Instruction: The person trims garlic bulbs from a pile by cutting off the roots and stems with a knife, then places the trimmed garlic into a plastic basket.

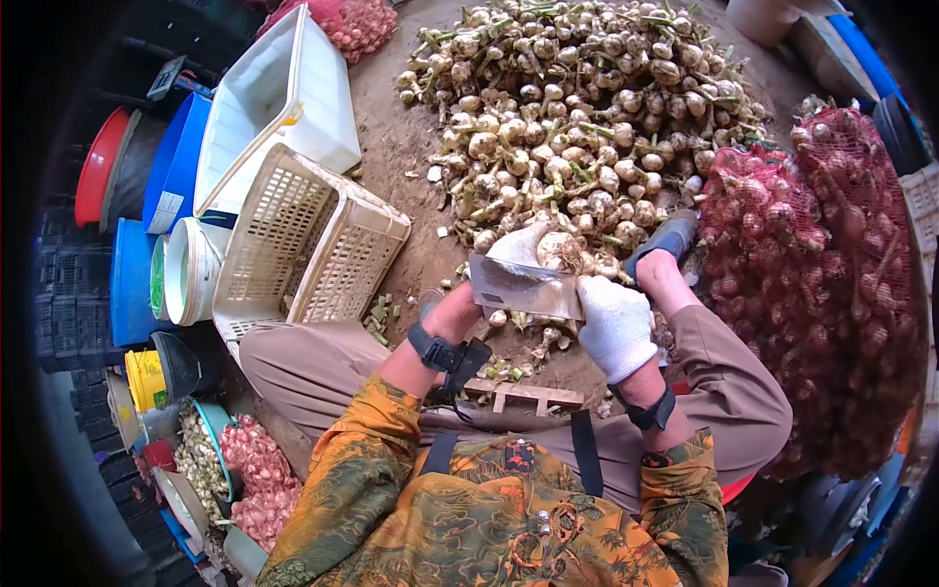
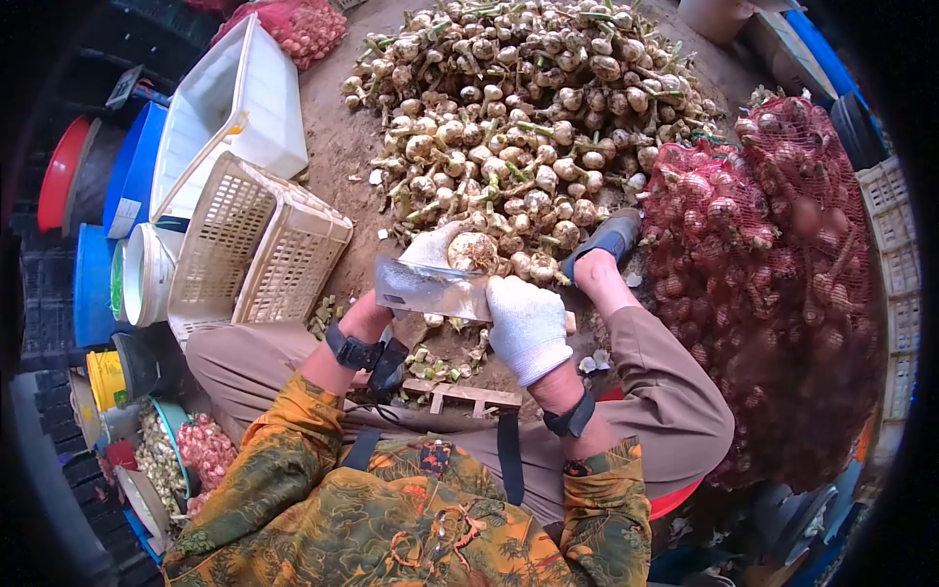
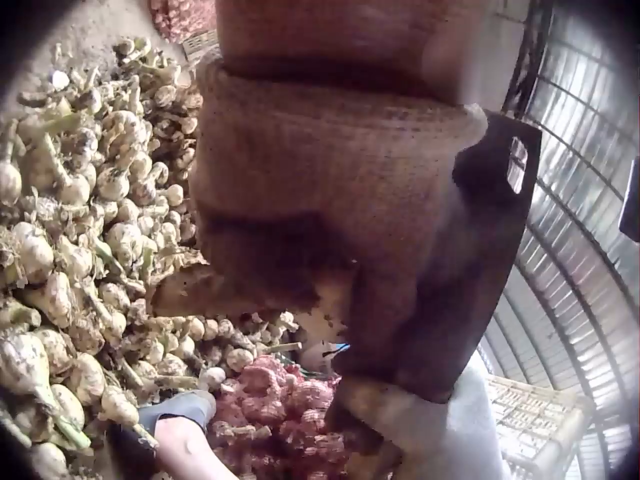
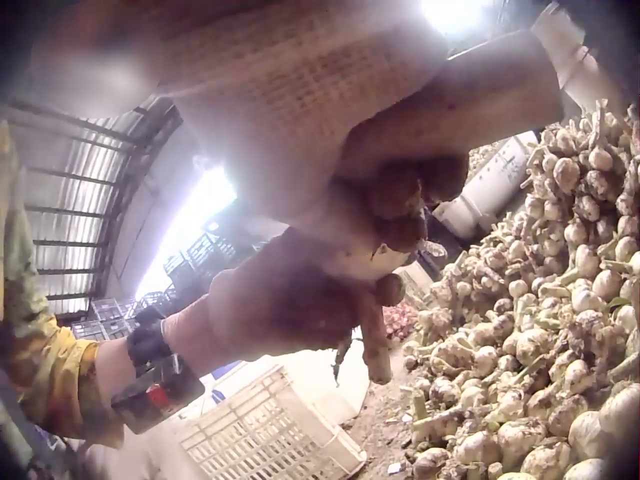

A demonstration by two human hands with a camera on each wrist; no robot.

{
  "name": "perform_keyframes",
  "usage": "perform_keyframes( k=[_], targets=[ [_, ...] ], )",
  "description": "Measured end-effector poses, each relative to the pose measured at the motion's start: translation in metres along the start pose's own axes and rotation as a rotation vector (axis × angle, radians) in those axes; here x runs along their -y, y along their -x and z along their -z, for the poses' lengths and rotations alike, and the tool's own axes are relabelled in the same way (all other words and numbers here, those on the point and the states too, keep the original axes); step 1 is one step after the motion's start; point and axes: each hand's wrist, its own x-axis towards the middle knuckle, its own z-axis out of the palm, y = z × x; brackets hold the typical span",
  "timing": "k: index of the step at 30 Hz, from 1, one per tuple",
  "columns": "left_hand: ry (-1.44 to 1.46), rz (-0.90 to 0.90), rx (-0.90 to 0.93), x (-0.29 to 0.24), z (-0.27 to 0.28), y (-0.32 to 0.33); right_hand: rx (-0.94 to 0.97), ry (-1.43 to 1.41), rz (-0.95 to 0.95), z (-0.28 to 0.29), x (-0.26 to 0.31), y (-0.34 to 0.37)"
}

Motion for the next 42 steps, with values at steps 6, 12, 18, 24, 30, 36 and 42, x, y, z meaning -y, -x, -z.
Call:
perform_keyframes(
  k=[6, 12, 18, 24, 30, 36, 42],
  targets=[
    [-0.003, 0.025, 0.017, -0.034, 0.01, 0.01, -0.156, -0.087, -0.04, -0.041, -0.018, 0.003],
    [-0.122, 0.121, 0.01, -0.038, 0.014, 0.018, -0.253, -0.137, 0.012, -0.067, -0.027, 0.004],
    [-0.241, 0.078, 0.007, -0.032, 0.021, 0.029, -0.295, -0.183, 0.085, -0.075, -0.024, 0.002],
    [0.033, 0.252, 0.148, -0.084, 0.047, 0.045, -0.213, -0.197, -0.104, -0.072, -0.04, 0.006],
    [-0.133, 0.259, 0.093, -0.072, 0.051, 0.046, -0.214, -0.201, -0.189, -0.042, -0.029, -0.016],
    [0.035, 0.206, 0.068, -0.051, 0.038, 0.041, -0.097, -0.224, -0.084, -0.049, -0.013, 0.003],
    [0.579, 0.381, -0.084, -0.08, 0.041, 0.042, -0.082, -0.306, -0.453, -0.061, -0.061, -0.008]
  ],
)
